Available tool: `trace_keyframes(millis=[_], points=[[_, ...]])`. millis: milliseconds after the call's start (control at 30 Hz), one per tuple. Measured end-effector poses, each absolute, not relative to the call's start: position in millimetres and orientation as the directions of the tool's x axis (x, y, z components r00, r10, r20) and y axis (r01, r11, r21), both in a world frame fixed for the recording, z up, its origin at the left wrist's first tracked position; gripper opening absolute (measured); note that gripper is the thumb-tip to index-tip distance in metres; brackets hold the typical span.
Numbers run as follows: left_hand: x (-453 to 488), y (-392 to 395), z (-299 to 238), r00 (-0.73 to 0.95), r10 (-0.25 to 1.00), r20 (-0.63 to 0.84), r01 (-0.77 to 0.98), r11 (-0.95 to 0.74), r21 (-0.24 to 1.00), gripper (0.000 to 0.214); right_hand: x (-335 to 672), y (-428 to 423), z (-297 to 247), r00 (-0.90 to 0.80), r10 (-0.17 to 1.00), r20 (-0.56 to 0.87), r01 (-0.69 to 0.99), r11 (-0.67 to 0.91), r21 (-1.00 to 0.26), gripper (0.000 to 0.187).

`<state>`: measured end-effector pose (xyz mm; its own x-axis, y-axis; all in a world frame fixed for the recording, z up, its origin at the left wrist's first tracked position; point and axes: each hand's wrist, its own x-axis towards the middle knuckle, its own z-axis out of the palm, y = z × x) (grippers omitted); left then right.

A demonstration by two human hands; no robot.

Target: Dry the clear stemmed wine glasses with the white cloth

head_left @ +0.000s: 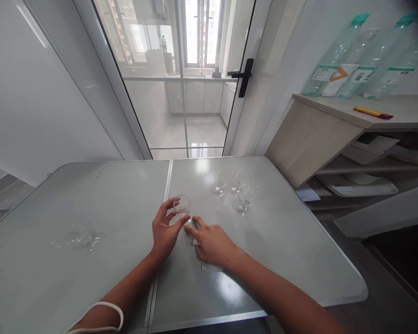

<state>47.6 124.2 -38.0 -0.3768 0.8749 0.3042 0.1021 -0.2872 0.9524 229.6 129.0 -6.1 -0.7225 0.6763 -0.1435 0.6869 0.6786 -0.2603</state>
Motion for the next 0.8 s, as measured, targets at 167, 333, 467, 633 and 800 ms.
trace_keyframes(millis=[167, 333, 467, 633, 800], points=[[48.7, 125.2, -39.2, -0.354, 0.888, 0.292, 0.105, -0.273, 0.956, 0.057, 228.2, 128.0, -7.5, -0.688, 0.712, -0.143, 0.719, 0.642, -0.267, 0.063], [49.9, 124.6, -39.7, -0.327, 0.904, 0.277, 0.105, -0.256, 0.961, 0.056, 227.3, 128.2, -8.9, -0.677, 0.723, -0.136, 0.727, 0.629, -0.276, 0.068], [51.4, 123.2, -37.9, -0.274, 0.925, 0.265, 0.113, -0.242, 0.964, 0.054, 226.8, 128.1, -10.0, -0.680, 0.722, -0.124, 0.722, 0.631, -0.284, 0.063], [50.4, 124.1, -39.5, -0.232, 0.935, 0.269, 0.104, -0.251, 0.962, 0.065, 225.7, 127.2, -13.7, -0.647, 0.750, -0.135, 0.755, 0.606, -0.252, 0.064], [46.5, 127.2, -45.0, -0.260, 0.905, 0.336, 0.112, -0.317, 0.942, 0.063, 229.6, 132.5, -18.4, -0.404, 0.894, -0.195, 0.914, 0.385, -0.129, 0.063]])
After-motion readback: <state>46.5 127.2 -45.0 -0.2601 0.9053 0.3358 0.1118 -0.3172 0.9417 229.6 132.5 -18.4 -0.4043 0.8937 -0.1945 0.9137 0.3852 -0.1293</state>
